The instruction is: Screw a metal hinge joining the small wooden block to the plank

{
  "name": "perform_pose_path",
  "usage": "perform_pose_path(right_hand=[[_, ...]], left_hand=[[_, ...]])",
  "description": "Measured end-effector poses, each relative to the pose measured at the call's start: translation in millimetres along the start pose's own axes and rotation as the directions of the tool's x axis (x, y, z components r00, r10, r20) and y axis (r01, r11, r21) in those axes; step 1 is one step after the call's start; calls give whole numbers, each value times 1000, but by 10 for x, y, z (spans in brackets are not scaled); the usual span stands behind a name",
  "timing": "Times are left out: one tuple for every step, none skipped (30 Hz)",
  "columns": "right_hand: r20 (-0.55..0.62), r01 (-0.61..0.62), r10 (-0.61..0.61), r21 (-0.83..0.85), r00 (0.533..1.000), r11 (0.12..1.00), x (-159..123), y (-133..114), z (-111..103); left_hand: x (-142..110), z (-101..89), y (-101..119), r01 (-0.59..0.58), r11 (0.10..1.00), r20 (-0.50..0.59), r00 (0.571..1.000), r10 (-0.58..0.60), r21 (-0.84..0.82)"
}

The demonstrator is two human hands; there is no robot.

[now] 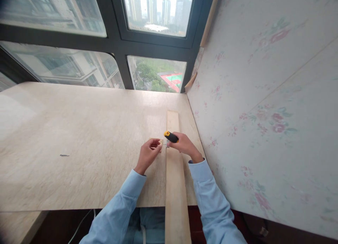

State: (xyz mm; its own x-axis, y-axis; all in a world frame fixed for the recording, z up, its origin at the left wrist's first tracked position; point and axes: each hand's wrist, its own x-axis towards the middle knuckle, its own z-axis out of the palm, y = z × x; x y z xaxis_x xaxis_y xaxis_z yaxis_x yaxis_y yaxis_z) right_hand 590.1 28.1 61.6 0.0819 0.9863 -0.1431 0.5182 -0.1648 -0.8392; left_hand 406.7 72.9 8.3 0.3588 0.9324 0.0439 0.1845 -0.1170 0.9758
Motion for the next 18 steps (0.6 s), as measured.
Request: perform_pose_path(right_hand=[[21, 10, -10, 19, 1000, 1000, -6, -20, 16], [42, 21, -22, 35, 999, 999, -13, -42, 36], [63, 31, -34, 47, 997, 998, -20, -69, 61], [85, 38, -43, 55, 995, 998, -26, -99, 91], [104, 44, -50, 58, 993, 997, -32, -133, 125], [121, 50, -56, 53, 991, 997, -37, -171, 162], [132, 56, -62, 44, 989, 997, -40, -214, 201], [137, 69, -72, 30, 988, 997, -43, -262, 243], [141, 87, -88, 13, 986, 996, -44, -313, 284], [142, 104, -103, 0, 984, 995, -44, -367, 324], [151, 114, -112, -9, 982, 993, -45, -422, 362], [162, 119, -114, -16, 980, 993, -47, -474, 396], [175, 115, -110, -20, 978, 993, -48, -521, 424], [188, 107, -101, -22, 977, 994, -50, -560, 447], [197, 95, -89, -23, 976, 995, -52, -589, 463], [207, 82, -76, -22, 975, 996, -52, -608, 473], [214, 68, -62, -21, 975, 997, -51, -615, 478], [221, 53, -47, -22, 974, 998, -47, -613, 480]], left_hand=[[-26, -35, 17, -63, 998, 14, 998, 63, 5], [-56, -73, 34, -125, 992, 38, 991, 125, 9], [-90, -114, 51, -185, 983, 66, 981, 184, 17], [-128, -156, 69, -239, 970, 90, 968, 235, 35], [-167, -199, 86, -285, 957, 108, 955, 277, 63], [-207, -242, 102, -320, 942, 120, 944, 307, 104], [-245, -287, 117, -341, 929, 120, 938, 325, 146], [-279, -333, 131, -352, 918, 119, 935, 335, 181], [-309, -382, 142, -357, 911, 115, 934, 339, 209], [-333, -437, 149, -354, 906, 108, 935, 338, 232], [-348, -502, 150, -347, 904, 100, 938, 333, 250], [-355, -580, 146, -334, 903, 84, 943, 323, 269], [-353, -677, 133, -311, 905, 60, 950, 307, 289], [-342, -797, 111, -281, 908, 29, 957, 287, 311], [-324, -943, 79, -240, 909, -14, 965, 261, 340], [-304, -1118, 37, -184, 909, -64, 973, 223, 373], [-286, -1319, -14, -125, 899, -120, 974, 192, 421], [-275, -1544, -73, -54, 876, -186, 969, 161, 480]])
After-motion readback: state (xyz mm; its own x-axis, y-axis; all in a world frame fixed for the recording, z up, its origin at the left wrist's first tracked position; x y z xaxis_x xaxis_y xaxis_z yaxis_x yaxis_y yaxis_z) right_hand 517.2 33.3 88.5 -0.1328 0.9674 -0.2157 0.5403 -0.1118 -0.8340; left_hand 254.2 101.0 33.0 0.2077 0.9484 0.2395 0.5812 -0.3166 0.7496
